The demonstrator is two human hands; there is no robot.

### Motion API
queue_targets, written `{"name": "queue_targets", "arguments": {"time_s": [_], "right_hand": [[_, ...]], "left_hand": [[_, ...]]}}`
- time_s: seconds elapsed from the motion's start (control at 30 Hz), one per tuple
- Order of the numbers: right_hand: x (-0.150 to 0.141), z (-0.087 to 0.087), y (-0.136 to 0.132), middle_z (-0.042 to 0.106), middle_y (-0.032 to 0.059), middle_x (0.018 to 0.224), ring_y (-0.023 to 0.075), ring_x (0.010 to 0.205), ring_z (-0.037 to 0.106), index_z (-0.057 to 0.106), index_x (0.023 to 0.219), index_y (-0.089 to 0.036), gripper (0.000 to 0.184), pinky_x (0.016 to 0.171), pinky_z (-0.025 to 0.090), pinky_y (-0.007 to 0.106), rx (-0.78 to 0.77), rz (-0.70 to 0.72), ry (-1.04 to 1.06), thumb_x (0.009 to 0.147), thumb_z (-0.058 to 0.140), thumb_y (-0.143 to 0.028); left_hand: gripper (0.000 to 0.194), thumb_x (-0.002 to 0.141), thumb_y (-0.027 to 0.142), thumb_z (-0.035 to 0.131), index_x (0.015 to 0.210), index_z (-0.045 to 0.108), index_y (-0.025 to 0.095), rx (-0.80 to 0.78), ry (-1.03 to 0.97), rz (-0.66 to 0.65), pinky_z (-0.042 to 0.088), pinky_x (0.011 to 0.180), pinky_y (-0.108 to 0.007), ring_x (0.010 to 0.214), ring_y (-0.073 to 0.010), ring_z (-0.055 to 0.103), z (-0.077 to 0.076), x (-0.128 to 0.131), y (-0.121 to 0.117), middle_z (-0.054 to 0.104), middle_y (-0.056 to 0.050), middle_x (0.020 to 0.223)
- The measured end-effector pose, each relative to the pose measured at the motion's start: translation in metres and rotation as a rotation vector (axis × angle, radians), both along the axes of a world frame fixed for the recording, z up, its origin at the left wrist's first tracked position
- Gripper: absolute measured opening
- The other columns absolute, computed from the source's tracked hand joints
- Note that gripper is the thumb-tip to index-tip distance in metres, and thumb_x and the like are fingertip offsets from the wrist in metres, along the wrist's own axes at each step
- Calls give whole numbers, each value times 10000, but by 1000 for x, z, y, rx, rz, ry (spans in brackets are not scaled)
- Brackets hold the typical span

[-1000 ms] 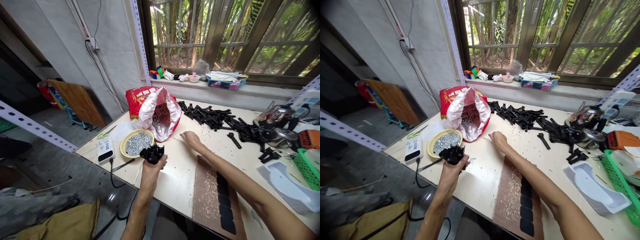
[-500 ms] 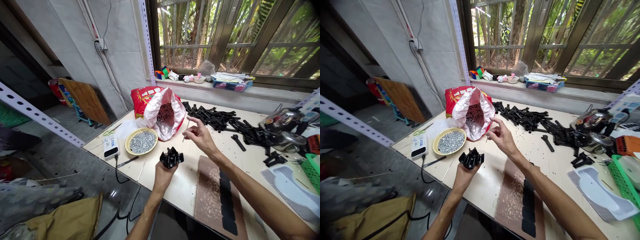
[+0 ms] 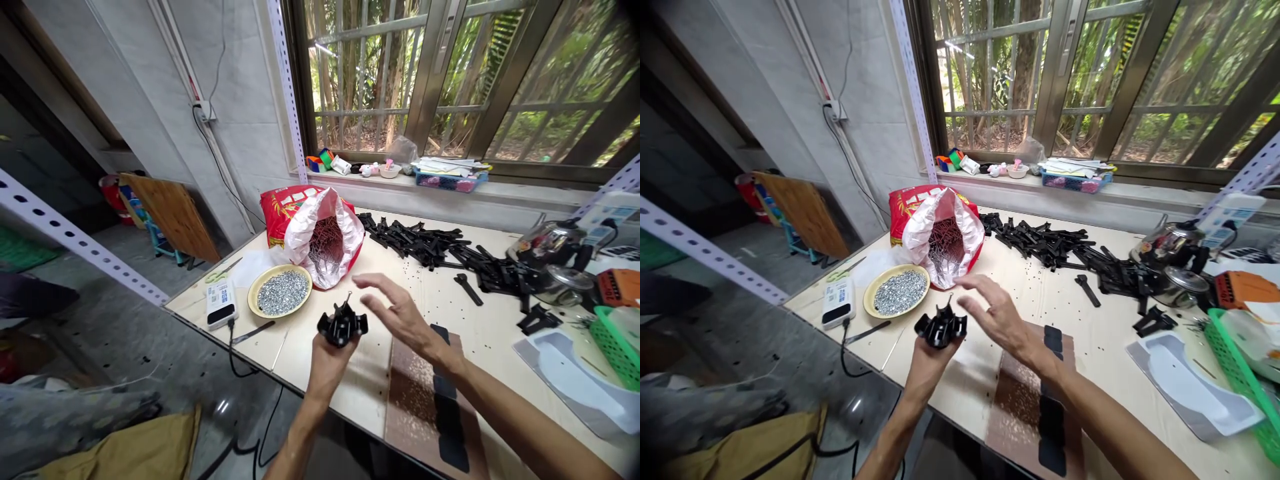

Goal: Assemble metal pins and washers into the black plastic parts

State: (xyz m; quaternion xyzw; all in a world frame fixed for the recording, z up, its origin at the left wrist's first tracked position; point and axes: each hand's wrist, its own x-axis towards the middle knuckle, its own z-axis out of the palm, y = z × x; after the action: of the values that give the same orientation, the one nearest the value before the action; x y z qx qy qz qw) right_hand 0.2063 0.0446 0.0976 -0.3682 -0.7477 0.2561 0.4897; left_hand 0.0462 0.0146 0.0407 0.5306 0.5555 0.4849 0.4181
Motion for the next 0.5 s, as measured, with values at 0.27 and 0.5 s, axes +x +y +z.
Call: {"name": "queue_targets", "arguments": {"time_s": [0.27,0.5], "right_hand": [[-13,-50,105,669,57,901,189,882,547,663,863,-196,106,838,410,360,117,-132,-350,872,558,-202],[-77,-90,171,488,-30,466,117,708,543,411,426,-178,425,805,406,288,-81,-11,-194,785,623,-95]], "left_hand": [[358,599,300,728,912,668,137,-62,-84,120,515,777,-322,830,-234,673,-3,-9,4,727,-78,865],[274,672,361,710,787,634,125,-174,-369,7,514,687,-307,639,-175,638,0,-29,11,665,-42,647]]}}
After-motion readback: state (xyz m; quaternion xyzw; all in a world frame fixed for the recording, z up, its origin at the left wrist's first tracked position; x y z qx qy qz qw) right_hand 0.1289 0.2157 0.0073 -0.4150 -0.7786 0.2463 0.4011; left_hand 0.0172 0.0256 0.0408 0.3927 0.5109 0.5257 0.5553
